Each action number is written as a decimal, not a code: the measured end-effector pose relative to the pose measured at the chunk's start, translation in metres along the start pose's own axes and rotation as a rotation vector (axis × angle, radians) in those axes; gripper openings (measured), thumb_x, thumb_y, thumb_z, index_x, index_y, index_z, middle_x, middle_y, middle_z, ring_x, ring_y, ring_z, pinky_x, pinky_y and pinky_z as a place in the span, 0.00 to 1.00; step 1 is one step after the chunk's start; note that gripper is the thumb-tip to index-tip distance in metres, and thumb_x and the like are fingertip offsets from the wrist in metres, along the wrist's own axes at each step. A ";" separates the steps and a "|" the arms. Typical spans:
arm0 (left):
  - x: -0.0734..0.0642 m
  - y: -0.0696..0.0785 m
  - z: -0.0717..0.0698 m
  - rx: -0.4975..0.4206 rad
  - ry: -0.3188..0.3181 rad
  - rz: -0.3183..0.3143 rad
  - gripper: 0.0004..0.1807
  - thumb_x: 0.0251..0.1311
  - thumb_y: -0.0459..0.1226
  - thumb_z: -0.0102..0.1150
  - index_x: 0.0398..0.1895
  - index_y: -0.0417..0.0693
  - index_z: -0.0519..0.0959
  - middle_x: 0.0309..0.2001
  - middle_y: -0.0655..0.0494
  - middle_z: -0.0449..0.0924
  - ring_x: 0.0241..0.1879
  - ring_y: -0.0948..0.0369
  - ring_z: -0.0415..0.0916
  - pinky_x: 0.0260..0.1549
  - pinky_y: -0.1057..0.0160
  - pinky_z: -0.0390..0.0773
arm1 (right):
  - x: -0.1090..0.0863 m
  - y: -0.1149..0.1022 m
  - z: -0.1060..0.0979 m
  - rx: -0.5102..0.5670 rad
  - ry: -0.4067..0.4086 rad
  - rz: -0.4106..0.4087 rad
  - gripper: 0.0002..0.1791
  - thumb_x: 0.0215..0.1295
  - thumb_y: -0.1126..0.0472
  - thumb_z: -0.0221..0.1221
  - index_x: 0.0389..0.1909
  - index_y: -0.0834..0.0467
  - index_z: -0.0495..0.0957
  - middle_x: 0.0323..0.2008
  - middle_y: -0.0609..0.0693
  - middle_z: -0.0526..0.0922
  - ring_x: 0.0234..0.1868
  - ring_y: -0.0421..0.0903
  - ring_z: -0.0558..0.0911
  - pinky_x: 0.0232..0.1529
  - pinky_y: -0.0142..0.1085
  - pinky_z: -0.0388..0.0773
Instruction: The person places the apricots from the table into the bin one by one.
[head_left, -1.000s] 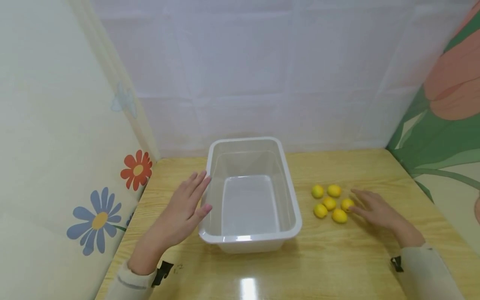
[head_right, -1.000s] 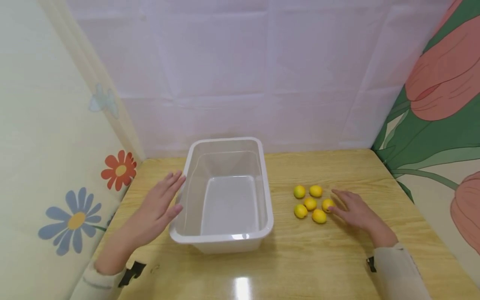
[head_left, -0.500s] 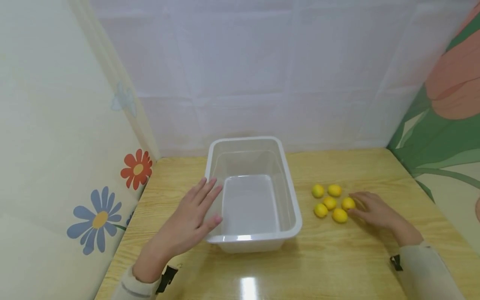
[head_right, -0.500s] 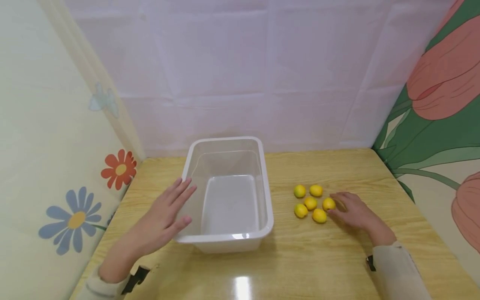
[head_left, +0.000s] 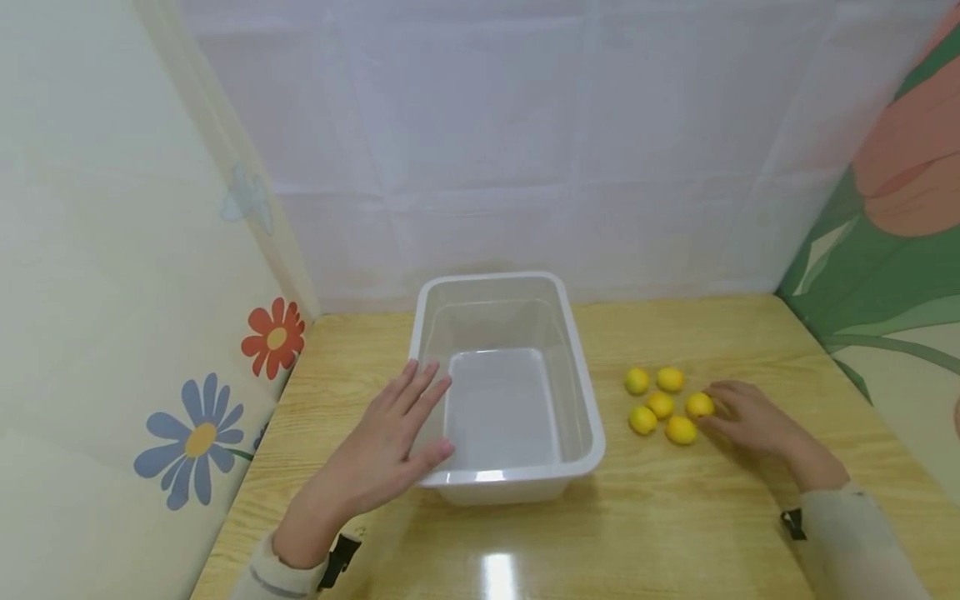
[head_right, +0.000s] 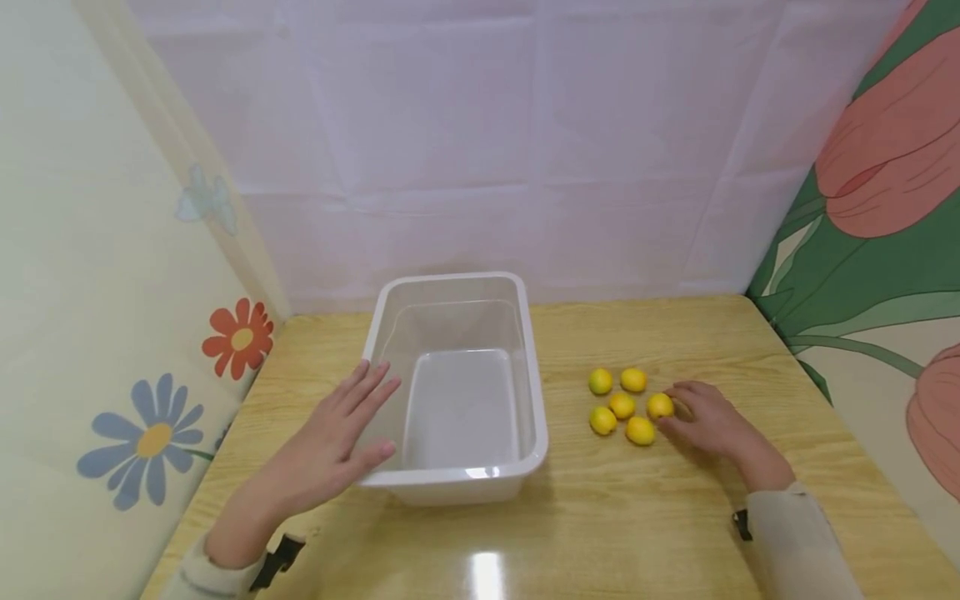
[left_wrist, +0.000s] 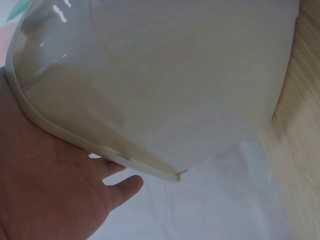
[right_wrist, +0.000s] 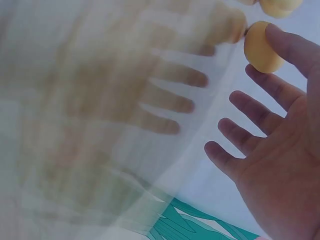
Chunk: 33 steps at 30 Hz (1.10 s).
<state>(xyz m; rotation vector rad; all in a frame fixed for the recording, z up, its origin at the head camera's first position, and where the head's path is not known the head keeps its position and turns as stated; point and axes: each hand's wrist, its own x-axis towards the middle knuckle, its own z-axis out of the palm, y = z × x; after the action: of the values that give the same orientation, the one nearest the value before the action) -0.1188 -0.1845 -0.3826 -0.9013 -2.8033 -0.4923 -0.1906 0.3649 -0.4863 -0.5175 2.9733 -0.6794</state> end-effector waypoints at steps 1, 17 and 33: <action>0.000 0.000 0.000 -0.001 -0.004 -0.003 0.41 0.72 0.58 0.50 0.81 0.53 0.53 0.83 0.56 0.40 0.81 0.45 0.37 0.75 0.39 0.47 | 0.000 0.000 -0.001 -0.006 0.002 -0.004 0.30 0.68 0.52 0.65 0.59 0.73 0.75 0.62 0.79 0.70 0.63 0.77 0.65 0.62 0.71 0.59; 0.000 0.002 0.000 0.000 -0.057 -0.050 0.42 0.70 0.63 0.48 0.82 0.62 0.50 0.83 0.62 0.36 0.81 0.49 0.30 0.74 0.38 0.49 | 0.001 -0.027 -0.029 -0.023 0.154 -0.147 0.28 0.65 0.60 0.67 0.57 0.76 0.75 0.58 0.78 0.73 0.60 0.76 0.69 0.57 0.69 0.65; 0.001 -0.001 0.003 -0.033 -0.036 -0.030 0.40 0.70 0.58 0.53 0.81 0.64 0.53 0.82 0.59 0.40 0.81 0.46 0.30 0.71 0.34 0.54 | 0.009 -0.064 -0.049 -0.052 0.199 -0.223 0.27 0.62 0.59 0.70 0.59 0.68 0.77 0.64 0.71 0.70 0.64 0.72 0.66 0.58 0.69 0.65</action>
<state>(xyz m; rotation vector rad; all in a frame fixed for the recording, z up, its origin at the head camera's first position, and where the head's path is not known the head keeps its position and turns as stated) -0.1203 -0.1832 -0.3852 -0.8842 -2.8528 -0.5331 -0.1848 0.3280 -0.4144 -0.8430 3.1552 -0.7109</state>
